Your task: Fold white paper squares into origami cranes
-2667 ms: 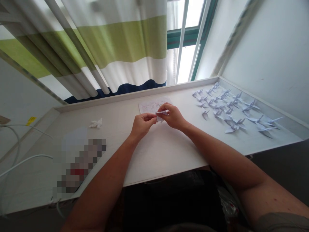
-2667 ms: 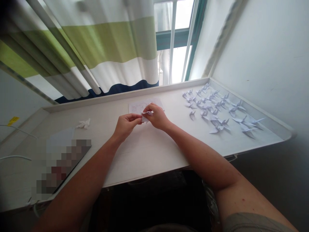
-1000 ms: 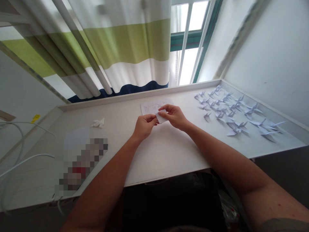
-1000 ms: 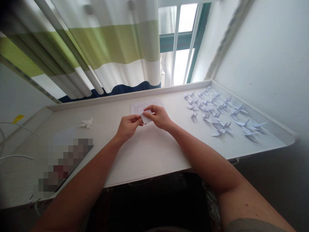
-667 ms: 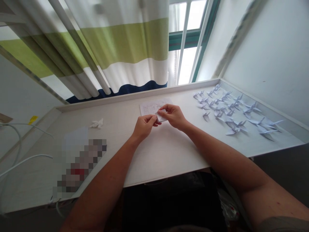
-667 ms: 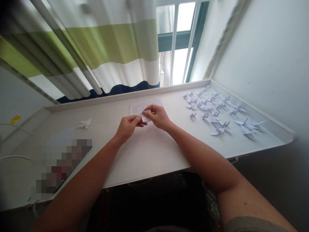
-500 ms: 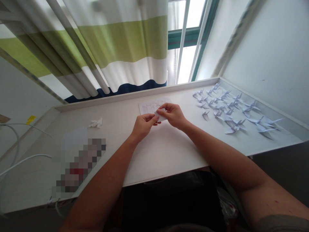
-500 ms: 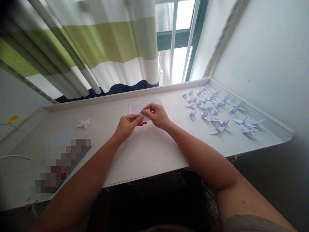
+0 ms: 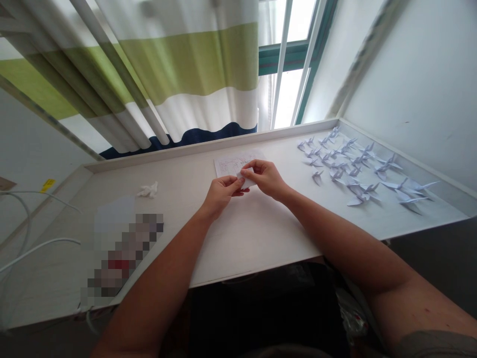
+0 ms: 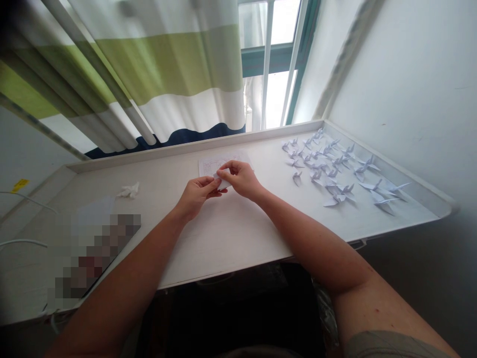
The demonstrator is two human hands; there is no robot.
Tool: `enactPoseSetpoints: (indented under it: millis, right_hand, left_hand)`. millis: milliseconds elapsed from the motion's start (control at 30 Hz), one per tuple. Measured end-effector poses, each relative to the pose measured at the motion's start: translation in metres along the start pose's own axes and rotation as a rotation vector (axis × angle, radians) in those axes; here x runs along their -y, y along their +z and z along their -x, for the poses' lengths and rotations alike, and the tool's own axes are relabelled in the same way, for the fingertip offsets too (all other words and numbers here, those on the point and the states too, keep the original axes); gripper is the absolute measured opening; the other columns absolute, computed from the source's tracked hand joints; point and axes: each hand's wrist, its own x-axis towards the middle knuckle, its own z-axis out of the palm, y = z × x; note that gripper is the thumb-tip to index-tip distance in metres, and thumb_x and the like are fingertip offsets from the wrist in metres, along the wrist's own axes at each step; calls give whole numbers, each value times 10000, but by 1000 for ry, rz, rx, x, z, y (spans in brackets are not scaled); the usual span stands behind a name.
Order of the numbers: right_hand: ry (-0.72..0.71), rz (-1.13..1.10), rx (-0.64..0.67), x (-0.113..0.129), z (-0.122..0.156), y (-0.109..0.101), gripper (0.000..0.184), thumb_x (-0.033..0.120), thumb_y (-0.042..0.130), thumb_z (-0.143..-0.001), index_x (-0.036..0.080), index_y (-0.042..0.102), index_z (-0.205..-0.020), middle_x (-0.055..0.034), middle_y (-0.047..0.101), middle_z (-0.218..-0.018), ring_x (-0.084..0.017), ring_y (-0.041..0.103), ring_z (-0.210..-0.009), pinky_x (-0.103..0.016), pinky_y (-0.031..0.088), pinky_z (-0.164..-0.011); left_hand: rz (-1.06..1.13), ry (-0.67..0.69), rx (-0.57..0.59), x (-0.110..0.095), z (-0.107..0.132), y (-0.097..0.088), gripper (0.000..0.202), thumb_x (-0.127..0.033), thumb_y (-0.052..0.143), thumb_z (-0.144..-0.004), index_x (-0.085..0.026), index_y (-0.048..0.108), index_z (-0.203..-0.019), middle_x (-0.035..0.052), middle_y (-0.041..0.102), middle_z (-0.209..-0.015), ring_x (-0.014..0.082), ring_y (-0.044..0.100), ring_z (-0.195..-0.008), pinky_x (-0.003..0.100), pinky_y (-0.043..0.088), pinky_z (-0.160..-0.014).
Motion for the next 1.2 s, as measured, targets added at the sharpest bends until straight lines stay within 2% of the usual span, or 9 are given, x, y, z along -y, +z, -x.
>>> enactPoseSetpoints:
  millis: [100, 200, 333, 500, 633, 800, 933, 1033, 1200]
  right_hand:
    - [-47, -37, -60, 2, -1, -2, 389, 563, 826, -822, 220, 693, -947, -15, 684, -832, -186, 643, -783, -345, 560, -728]
    - [-95, -37, -104, 8, -1, -4, 418, 611, 807, -837, 222, 657, -865, -31, 692, -878, -208, 667, -860, -376, 586, -799]
    - [-144, 36, 21, 13, 1, -5, 429, 630, 725, -908, 212, 742, -812, -80, 735, -1008, -248, 687, -1001, -422, 577, -920]
    - [-162, 52, 157, 8, 3, -5, 426, 584, 682, -965, 215, 770, -771, -76, 721, -1079, -245, 683, -1056, -438, 536, -1012]
    - [-140, 0, 114, 5, 3, -4, 425, 617, 757, -902, 207, 751, -788, -75, 714, -1075, -241, 684, -1043, -415, 562, -974]
    - [-101, 17, 122, 6, 3, -2, 441, 632, 787, -855, 196, 751, -803, -73, 735, -1014, -227, 694, -970, -415, 570, -955]
    - [-57, 25, 115, 10, 3, -2, 417, 596, 805, -836, 190, 729, -785, -61, 731, -965, -218, 685, -923, -398, 573, -909]
    - [-28, 8, 111, 11, 3, -3, 380, 558, 812, -829, 187, 732, -820, -50, 735, -925, -214, 678, -903, -378, 568, -875]
    - [22, 36, 109, 9, 1, -6, 362, 531, 812, -829, 172, 769, -822, -56, 751, -902, -206, 659, -882, -343, 523, -833]
  left_hand:
    - [60, -12, -64, 0, -2, -2, 454, -516, 963, -695, -136, 761, -837, 77, 782, -867, 213, 794, -824, 351, 616, -855]
    - [110, -1, -141, -2, -4, -4, 453, -503, 966, -697, -134, 741, -834, 79, 783, -892, 206, 796, -837, 340, 611, -863]
    - [162, 3, -158, -3, -5, -5, 453, -491, 963, -707, -133, 746, -879, 92, 792, -944, 213, 800, -895, 342, 603, -901]
    - [175, 16, -131, -1, -5, -5, 478, -520, 985, -656, -141, 769, -852, 83, 791, -917, 230, 790, -931, 360, 596, -911]
    - [107, 86, -147, 2, -5, -5, 468, -522, 1001, -612, -153, 787, -803, 61, 794, -872, 190, 747, -891, 324, 582, -879]
    - [58, 114, -164, 2, -5, -6, 574, -479, 1024, -583, -160, 809, -1009, 51, 802, -806, 194, 739, -796, 366, 604, -846]
    - [19, 113, -136, 1, -5, -7, 489, -553, 955, -683, -137, 800, -887, 86, 806, -819, 213, 760, -797, 386, 620, -846]
    - [-25, 106, -120, 0, -5, -8, 481, -599, 896, -747, -142, 809, -868, 103, 814, -866, 224, 772, -833, 369, 617, -819]
    - [-96, 126, -132, -3, -4, -11, 486, -628, 886, -744, -156, 815, -839, 112, 816, -873, 249, 780, -860, 342, 588, -754]
